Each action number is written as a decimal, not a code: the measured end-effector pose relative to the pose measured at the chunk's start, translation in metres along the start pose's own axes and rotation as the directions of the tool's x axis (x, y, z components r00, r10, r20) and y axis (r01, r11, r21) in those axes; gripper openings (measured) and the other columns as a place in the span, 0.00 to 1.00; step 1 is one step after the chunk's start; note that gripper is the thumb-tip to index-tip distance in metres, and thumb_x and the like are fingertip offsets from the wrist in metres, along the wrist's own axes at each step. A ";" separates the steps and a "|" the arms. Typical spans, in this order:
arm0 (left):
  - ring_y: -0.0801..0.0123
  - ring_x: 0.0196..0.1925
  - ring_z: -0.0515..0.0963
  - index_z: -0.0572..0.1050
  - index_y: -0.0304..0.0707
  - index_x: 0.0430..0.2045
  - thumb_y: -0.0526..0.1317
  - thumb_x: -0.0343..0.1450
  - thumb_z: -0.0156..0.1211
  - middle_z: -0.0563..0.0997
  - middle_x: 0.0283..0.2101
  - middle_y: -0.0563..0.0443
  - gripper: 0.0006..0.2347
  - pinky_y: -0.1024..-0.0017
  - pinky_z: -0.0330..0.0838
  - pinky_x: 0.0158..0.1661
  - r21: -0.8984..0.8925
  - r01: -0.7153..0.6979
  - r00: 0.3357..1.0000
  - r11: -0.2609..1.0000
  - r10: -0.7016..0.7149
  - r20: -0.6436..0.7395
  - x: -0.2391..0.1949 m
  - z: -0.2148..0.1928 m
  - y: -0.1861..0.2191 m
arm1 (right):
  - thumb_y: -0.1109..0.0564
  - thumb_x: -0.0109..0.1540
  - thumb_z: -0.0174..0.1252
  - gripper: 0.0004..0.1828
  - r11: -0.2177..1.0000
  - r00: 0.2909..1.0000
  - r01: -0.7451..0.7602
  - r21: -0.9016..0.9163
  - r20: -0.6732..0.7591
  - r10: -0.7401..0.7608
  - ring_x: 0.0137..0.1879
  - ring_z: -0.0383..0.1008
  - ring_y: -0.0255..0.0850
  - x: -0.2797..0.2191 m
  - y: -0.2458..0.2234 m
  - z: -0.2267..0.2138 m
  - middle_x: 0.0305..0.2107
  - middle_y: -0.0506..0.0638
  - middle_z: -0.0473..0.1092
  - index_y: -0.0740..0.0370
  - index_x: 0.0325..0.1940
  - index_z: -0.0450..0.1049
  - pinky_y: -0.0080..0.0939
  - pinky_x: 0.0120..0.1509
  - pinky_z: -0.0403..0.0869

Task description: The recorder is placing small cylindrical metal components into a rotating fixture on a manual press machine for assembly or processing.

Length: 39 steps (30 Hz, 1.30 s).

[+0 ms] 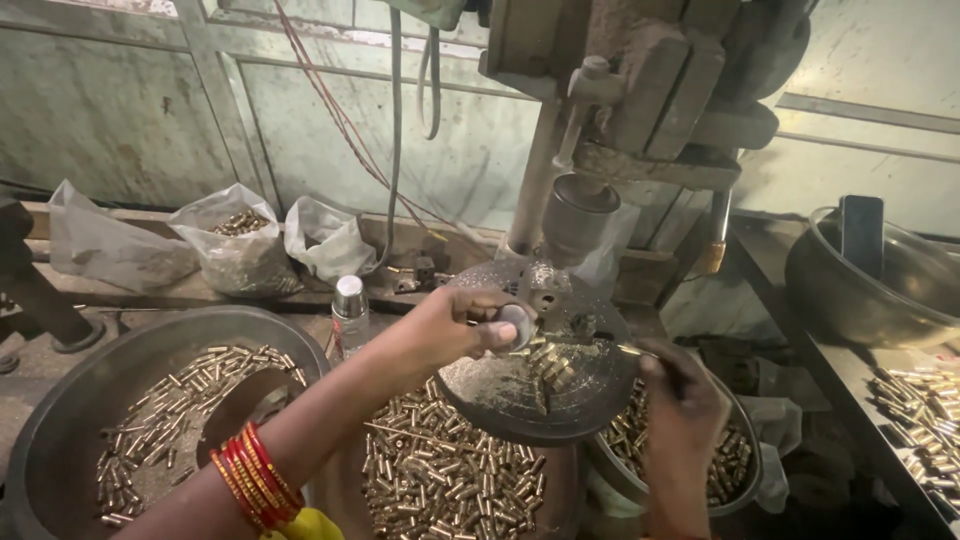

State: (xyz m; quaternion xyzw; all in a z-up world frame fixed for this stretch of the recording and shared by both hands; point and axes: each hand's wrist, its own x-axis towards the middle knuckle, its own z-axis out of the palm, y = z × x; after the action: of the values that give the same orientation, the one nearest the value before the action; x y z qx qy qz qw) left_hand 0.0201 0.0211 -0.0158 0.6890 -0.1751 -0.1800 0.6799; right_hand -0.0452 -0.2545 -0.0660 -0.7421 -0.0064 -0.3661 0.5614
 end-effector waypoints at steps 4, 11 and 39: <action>0.72 0.47 0.82 0.79 0.39 0.54 0.35 0.71 0.60 0.85 0.47 0.54 0.16 0.73 0.77 0.51 -0.178 0.002 0.998 0.984 0.010 0.064 -0.004 0.018 0.008 | 0.69 0.58 0.63 0.13 0.972 0.983 -0.181 0.149 0.040 0.177 0.45 0.79 0.35 -0.005 -0.039 0.040 0.40 0.48 0.80 0.62 0.45 0.82 0.34 0.53 0.76; 0.70 0.46 0.80 0.77 0.36 0.56 0.36 0.75 0.57 0.83 0.44 0.51 0.15 0.70 0.74 0.50 -0.419 0.074 0.991 0.905 -0.019 0.133 -0.003 0.022 -0.007 | 0.71 0.59 0.63 0.12 0.892 0.979 -0.171 0.419 0.174 0.105 0.47 0.79 0.36 -0.009 -0.024 0.062 0.41 0.51 0.80 0.64 0.46 0.82 0.36 0.55 0.77; 0.66 0.39 0.88 0.83 0.43 0.43 0.36 0.62 0.75 0.87 0.40 0.44 0.15 0.69 0.80 0.42 0.579 -0.383 0.860 0.720 0.506 -0.060 -0.010 0.028 0.030 | 0.74 0.45 0.44 0.24 0.981 0.964 0.159 -0.111 0.230 -0.130 0.44 0.77 0.46 -0.016 -0.045 0.062 0.37 0.57 0.73 0.70 0.42 0.73 0.39 0.52 0.73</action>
State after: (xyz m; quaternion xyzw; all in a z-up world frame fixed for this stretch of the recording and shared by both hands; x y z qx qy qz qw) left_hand -0.0022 0.0009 0.0144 0.8064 -0.3057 0.1226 0.4912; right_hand -0.0425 -0.1795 -0.0434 -0.8104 -0.0998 -0.3207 0.4800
